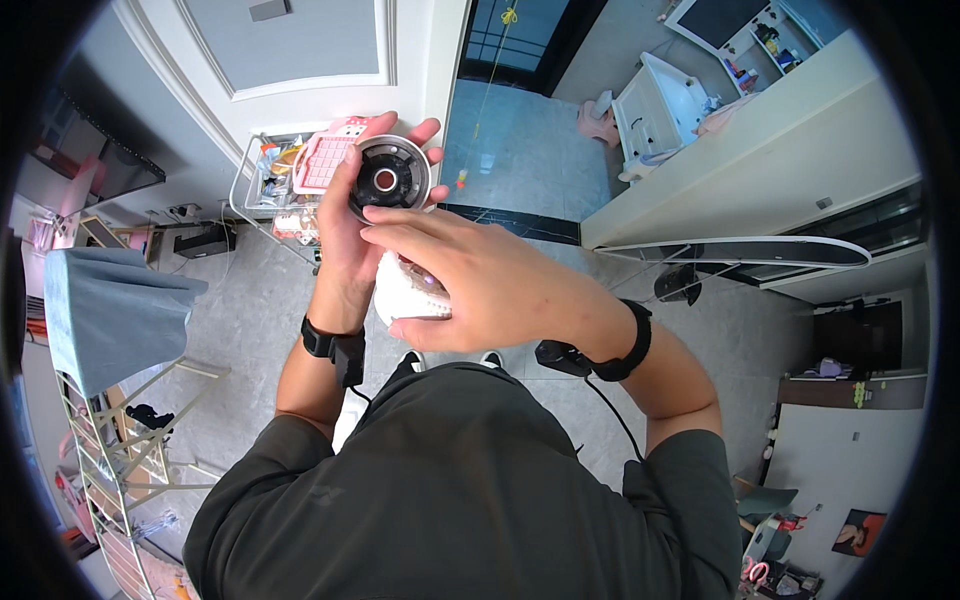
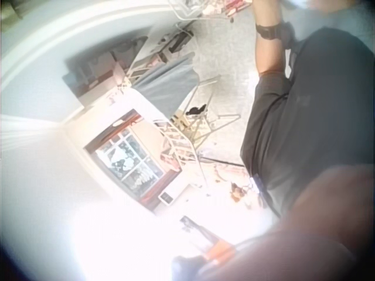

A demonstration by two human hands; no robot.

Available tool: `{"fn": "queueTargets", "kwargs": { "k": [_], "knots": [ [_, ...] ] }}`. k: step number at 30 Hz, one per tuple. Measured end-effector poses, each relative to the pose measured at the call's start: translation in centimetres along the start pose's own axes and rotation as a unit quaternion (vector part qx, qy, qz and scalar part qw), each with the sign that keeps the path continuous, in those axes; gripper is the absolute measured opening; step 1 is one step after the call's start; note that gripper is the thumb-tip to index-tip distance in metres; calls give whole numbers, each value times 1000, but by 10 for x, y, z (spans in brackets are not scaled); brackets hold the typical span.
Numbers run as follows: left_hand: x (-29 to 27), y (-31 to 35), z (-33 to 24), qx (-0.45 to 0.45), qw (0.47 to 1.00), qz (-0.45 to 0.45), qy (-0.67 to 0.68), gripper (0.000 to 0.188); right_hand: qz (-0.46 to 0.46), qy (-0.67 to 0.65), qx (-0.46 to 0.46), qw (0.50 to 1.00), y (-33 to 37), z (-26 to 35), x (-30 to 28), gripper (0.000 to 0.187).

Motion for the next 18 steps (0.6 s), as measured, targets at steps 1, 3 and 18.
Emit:
{"fn": "queueTargets", "kwargs": {
  "k": [1, 3, 18],
  "knots": [
    [-2, 0, 0, 0, 1000, 0, 0, 67, -6, 3, -6, 1000, 0, 1, -1, 72],
    [-6, -1, 3, -38, 996, 34, 71, 67, 5, -38, 25, 999, -1, -1, -3, 73],
    [-5, 5, 2, -68, 995, -25, 62, 63, -202, -370, 194, 886, 27, -48, -47, 61]
  ]
}}
Point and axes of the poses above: each hand's wrist, its own y-axis away from the middle knuckle, its own x-axis out of the palm, z = x × y, the point moved 8 cm from there along -y, towards the middle knuckle, and after that the axes turned 6 degrees about -x, right-handed, at the moved point
